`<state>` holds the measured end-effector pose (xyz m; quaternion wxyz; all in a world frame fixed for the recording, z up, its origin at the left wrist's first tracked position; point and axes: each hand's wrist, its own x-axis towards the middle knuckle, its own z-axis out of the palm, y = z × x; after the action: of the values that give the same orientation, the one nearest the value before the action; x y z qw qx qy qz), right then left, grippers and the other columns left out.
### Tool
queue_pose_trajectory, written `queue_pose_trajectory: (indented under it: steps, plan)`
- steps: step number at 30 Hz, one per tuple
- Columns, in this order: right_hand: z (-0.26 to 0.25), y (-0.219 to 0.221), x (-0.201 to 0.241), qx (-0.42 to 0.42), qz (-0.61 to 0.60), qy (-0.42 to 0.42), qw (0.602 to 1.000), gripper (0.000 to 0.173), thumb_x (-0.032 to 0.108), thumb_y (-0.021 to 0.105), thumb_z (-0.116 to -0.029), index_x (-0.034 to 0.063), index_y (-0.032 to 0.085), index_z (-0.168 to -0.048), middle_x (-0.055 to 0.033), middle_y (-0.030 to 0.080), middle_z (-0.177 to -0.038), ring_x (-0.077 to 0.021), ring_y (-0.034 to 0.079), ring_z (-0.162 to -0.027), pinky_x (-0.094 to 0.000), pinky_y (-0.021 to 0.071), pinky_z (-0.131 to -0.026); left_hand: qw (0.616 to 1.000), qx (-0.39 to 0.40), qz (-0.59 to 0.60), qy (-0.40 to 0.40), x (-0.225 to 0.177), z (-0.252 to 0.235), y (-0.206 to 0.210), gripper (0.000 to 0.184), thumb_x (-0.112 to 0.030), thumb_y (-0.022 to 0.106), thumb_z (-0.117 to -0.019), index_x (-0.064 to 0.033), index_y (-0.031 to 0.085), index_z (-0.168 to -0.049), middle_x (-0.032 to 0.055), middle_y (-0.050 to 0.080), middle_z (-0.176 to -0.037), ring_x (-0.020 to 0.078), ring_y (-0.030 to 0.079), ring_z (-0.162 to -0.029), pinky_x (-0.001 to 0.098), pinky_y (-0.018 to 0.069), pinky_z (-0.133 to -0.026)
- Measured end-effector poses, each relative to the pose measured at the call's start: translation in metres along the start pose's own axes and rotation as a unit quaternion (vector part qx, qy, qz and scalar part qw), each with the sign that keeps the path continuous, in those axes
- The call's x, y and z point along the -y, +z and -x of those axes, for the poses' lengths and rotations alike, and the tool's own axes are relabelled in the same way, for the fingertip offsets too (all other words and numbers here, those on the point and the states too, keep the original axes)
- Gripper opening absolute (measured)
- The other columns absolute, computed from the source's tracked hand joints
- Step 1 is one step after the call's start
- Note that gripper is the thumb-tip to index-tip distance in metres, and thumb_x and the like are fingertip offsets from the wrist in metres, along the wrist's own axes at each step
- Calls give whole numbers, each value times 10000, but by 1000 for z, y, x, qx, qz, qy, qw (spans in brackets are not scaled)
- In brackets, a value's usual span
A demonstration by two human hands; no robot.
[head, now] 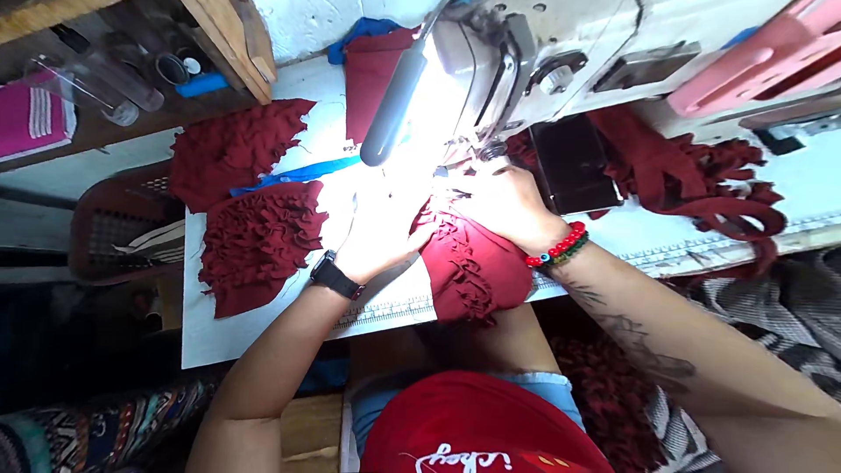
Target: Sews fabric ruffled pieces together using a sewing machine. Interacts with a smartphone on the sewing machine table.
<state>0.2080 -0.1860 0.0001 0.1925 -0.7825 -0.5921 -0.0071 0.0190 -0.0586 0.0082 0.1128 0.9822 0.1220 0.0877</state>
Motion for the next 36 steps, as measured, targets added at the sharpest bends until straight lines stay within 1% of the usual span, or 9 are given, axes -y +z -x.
queue_pose_trajectory:
  steps: [10, 11, 15, 16, 18, 24, 28, 31, 36]
  plan:
    - [-18, 4, -20, 1, -1, -47, 999, 253, 278, 669, -923, 139, 791, -1095, -203, 743, -972, -431, 710, -947, -630, 535, -783, 1000, 14, 3, 18, 11, -6, -5, 557, -478, 482, -1030, -167, 549, -1487, 60, 566, -1500, 269, 534, -1375, 568, 393, -1127]
    - [-16, 0, -18, 6, -14, -42, 999, 263, 290, 663, -941, 130, 788, -1109, -205, 742, -1000, -432, 704, -979, -631, 532, -816, 1000, 22, 12, 18, 12, -7, -5, 546, -475, 462, -1040, -172, 550, -1486, 61, 552, -1514, 279, 503, -1404, 589, 350, -1154]
    - [0, -18, 5, -23, -105, 2, 994, 348, 365, 611, -1013, 48, 755, -1024, -191, 714, -975, -379, 693, -941, -600, 536, -800, 998, -22, 55, -12, 14, -22, -10, 415, -371, 388, -1102, -170, 683, -1312, 54, 664, -1348, 246, 573, -1311, 530, 415, -1111]
    - [1, -19, 10, -9, -121, 12, 993, 358, 375, 595, -1025, 51, 739, -974, -164, 701, -909, -342, 687, -880, -571, 533, -765, 996, -51, 64, -22, 14, -25, -5, 383, -341, 424, -1092, -155, 716, -1255, 75, 691, -1280, 264, 597, -1266, 546, 417, -1092]
    - [-6, -19, 14, 55, -135, 43, 988, 372, 422, 591, -1019, 91, 762, -1021, -121, 731, -959, -291, 698, -942, -548, 544, -840, 995, -75, 63, -27, 12, -29, 0, 314, -319, 513, -1045, -153, 742, -1182, 82, 702, -1263, 286, 608, -1258, 540, 423, -1099]
    - [-10, -19, 23, 68, -115, 77, 988, 308, 360, 622, -977, 76, 739, -1008, -152, 714, -957, -337, 691, -945, -588, 535, -797, 995, -74, 45, -58, 8, -33, 8, 314, -381, 538, -1027, -182, 763, -1118, 78, 697, -1274, 296, 579, -1292, 555, 385, -1122]
    - [-13, -19, 26, 103, -100, 96, 985, 382, 437, 636, -981, 63, 709, -945, -152, 684, -920, -339, 668, -916, -596, 515, -780, 992, -75, 62, -78, 12, -31, 14, 337, -403, 531, -1031, -184, 755, -1156, 66, 686, -1301, 274, 558, -1321, 555, 347, -1156]
    - [-12, -18, 28, 79, -51, 83, 992, 353, 388, 639, -968, 37, 684, -956, -183, 678, -907, -385, 677, -902, -616, 518, -752, 991, -97, 61, -64, 13, -31, 16, 310, -377, 549, -1025, -176, 763, -1124, 70, 709, -1225, 273, 598, -1254, 528, 402, -1108]
    - [-8, -15, 34, 57, -74, 88, 992, 331, 359, 636, -979, 36, 708, -972, -170, 699, -901, -370, 689, -911, -607, 527, -769, 990, -110, 51, -75, 9, -30, 19, 288, -384, 562, -1015, -207, 765, -1115, 65, 717, -1165, 294, 610, -1208, 633, 358, -1068]
